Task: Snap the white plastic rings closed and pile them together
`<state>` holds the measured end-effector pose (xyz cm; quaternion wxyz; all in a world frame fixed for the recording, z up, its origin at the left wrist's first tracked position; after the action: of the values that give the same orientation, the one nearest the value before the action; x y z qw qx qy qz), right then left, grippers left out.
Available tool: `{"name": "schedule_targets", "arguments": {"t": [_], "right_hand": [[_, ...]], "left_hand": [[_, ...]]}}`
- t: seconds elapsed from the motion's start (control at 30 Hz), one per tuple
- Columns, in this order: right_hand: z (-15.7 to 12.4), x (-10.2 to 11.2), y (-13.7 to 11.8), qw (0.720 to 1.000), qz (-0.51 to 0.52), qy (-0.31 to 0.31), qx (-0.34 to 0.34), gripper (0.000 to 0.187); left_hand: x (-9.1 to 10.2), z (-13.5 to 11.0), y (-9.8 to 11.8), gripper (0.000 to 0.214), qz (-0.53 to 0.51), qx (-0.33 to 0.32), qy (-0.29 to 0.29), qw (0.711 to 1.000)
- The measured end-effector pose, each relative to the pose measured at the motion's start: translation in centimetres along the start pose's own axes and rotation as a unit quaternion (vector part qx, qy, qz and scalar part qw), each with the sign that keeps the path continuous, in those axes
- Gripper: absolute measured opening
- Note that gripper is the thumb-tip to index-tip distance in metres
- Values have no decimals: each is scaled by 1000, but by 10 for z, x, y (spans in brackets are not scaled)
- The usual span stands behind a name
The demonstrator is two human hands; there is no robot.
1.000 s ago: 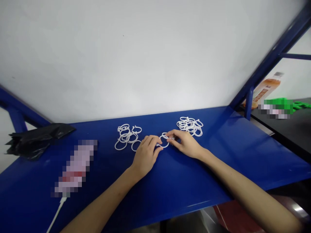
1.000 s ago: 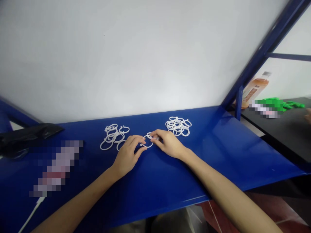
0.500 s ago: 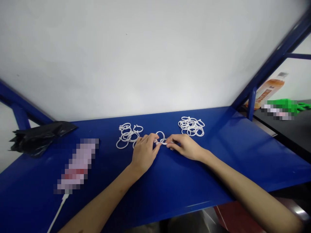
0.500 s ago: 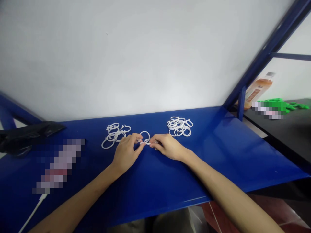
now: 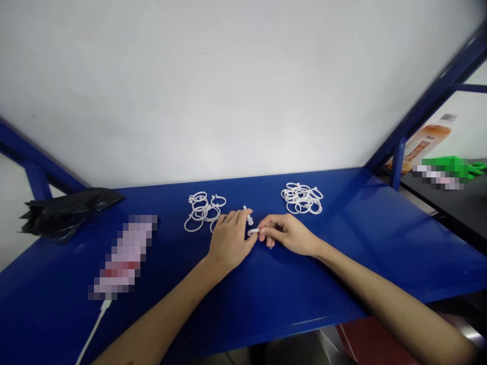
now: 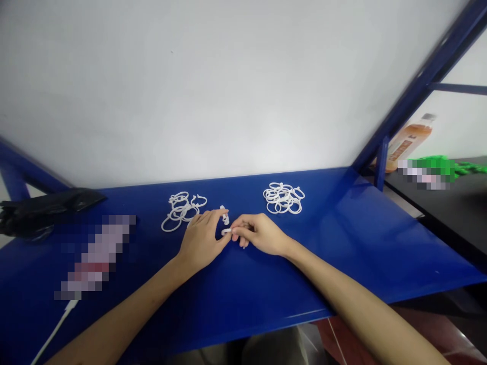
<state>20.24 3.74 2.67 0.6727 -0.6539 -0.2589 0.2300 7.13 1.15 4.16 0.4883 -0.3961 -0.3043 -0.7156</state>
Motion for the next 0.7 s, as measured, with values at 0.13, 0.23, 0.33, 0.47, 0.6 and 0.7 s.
{"name": "schedule_targets", "arguments": {"t": [0.13, 0.23, 0.33, 0.47, 0.6, 0.7], "right_hand": [[3, 13, 5, 999, 1, 43, 0, 30], [3, 17, 0, 997, -51, 53, 17, 25], [0, 17, -12, 986, -135, 56, 80, 16], [-3, 13, -24, 963, -214, 65, 153, 19], [-4, 16, -24, 952, -238, 87, 172, 20], [-3, 20, -22, 953, -236, 93, 169, 14]], "left_hand": [[0, 1, 2, 33, 18, 4, -16, 1000], [9, 2, 3, 24, 26, 11, 9, 1000], [17, 2, 7, 17, 20, 0, 34, 999], [19, 1, 11, 12, 0, -23, 50, 998], [17, 0, 16, 12, -26, -47, 50, 997], [13, -1, 19, 12, -45, -72, 35, 996]]}}
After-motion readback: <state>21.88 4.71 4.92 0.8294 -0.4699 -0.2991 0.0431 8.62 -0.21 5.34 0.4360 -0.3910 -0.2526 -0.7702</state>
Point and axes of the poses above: each hand's wrist, its own z-axis towards the middle knuckle, its own x-axis out of the back of the hand, y = z × x, the point moved 7 cm from there along z, towards the middle knuckle, and after that the axes turned 10 degrees about z, right-handed, at the moved point
